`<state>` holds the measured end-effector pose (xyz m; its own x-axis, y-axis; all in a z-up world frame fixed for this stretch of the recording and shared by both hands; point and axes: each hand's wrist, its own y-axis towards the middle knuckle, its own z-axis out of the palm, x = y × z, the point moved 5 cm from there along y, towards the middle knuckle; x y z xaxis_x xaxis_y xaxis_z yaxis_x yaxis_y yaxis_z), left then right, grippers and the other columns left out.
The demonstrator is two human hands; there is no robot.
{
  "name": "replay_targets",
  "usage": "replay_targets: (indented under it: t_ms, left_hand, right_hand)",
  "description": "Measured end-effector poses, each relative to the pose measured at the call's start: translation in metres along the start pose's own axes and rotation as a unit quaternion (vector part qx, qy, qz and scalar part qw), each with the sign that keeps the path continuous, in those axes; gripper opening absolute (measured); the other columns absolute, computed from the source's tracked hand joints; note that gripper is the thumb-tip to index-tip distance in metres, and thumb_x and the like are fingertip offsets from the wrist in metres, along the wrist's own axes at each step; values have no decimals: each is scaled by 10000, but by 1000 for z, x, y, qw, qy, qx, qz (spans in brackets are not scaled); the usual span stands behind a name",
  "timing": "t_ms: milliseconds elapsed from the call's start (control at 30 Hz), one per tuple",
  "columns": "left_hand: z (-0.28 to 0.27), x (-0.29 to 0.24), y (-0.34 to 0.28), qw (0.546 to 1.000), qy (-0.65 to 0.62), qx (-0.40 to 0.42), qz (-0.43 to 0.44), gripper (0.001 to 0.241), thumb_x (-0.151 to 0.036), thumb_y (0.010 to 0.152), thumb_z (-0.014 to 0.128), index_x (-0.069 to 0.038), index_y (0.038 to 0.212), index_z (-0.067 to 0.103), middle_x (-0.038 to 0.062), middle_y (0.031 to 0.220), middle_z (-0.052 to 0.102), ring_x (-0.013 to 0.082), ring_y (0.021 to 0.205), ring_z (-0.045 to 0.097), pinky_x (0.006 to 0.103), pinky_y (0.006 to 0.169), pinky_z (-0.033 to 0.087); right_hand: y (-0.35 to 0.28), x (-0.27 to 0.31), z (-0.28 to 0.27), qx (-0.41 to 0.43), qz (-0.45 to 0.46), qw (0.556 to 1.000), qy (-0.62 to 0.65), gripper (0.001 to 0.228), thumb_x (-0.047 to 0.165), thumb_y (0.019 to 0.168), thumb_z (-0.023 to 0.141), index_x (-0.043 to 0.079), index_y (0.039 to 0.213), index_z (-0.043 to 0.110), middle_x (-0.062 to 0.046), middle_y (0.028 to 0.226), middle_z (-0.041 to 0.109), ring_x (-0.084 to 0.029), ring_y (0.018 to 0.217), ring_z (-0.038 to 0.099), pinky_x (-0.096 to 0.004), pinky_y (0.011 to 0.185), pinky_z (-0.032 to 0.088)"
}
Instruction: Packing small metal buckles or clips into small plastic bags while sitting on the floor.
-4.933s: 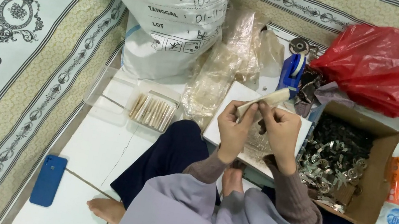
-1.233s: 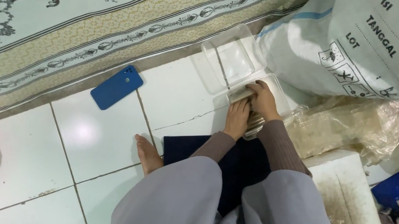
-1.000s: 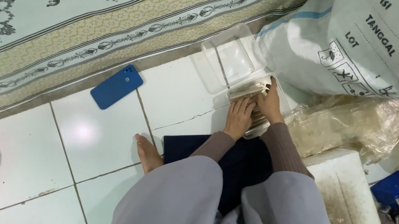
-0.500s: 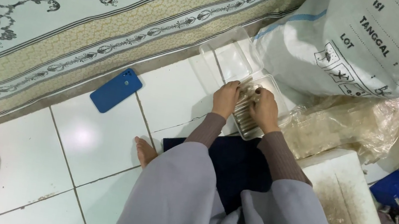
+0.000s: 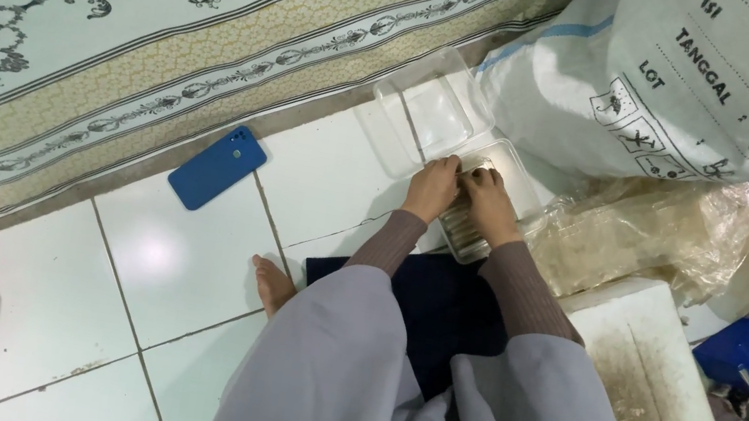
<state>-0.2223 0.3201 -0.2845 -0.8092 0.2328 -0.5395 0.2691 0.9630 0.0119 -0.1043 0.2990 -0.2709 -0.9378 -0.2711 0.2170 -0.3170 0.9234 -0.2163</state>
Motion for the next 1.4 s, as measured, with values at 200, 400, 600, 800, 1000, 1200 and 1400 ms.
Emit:
replay_targets:
  t_ms: [200,400,600,800,1000,1200,1400]
  left_hand:
    - [2,2,-5,999,-36,21,-22,315,-34,977,551,26,1287,544,214,957,727,313,867,735,442,698,622]
    - [16,8,1,996,-20,72,-41,367,-36,969,560,-26,1334,601,177,1020,752,297,939,742,420,777,611]
    - [13,4,-11,994,-49,62,-79,421,-62,998,512,5,1412,550,238,1158,725,330,1064,722,478,938,567]
    - [-2,-25,-36,997,55,53,-17,463,-151,1059,501,-20,1499,442,217,1477,550,316,1377,528,502,1211,289]
    - [30,-14,-39,990,136,14,-14,532,-94,1023,504,12,1529,378,221,1553,459,313,1448,440,476,1219,250]
    - [26,-20,-48,995,82,-18,-50,589,-126,1028,495,29,1568,317,246,1592,394,348,1476,382,494,1234,224]
    - [9,-38,-59,996,-20,-41,-74,589,-198,1069,413,10,1595,254,259,1633,297,378,1519,285,555,1230,171]
  right_hand:
    - [-20,4,-24,-26,-8,999,38,294,126,1003,601,141,1290,665,-211,1378,548,-531,1389,430,-562,1035,558]
    - [-23,11,-26,-31,-7,999,42,339,62,1021,539,120,1340,640,-220,1391,553,-504,1367,480,-547,1063,540]
    - [-20,-26,-12,-92,66,928,355,749,-20,875,589,20,1572,318,-353,1543,348,-543,1417,384,-654,1169,367]
    - [-16,-40,12,-44,112,888,444,665,140,976,416,5,1613,282,-335,1587,347,-500,1484,304,-622,1220,279]
    - [-8,-35,15,-31,86,908,409,736,23,935,443,26,1641,237,-308,1657,235,-459,1535,220,-601,1243,209]
    - [-24,-31,0,-63,92,921,374,687,63,978,460,26,1634,261,-340,1643,218,-497,1519,218,-614,1240,225]
    - [-58,-25,-26,-158,70,950,261,624,231,1048,543,51,1609,336,-339,1561,362,-534,1461,321,-735,1137,246]
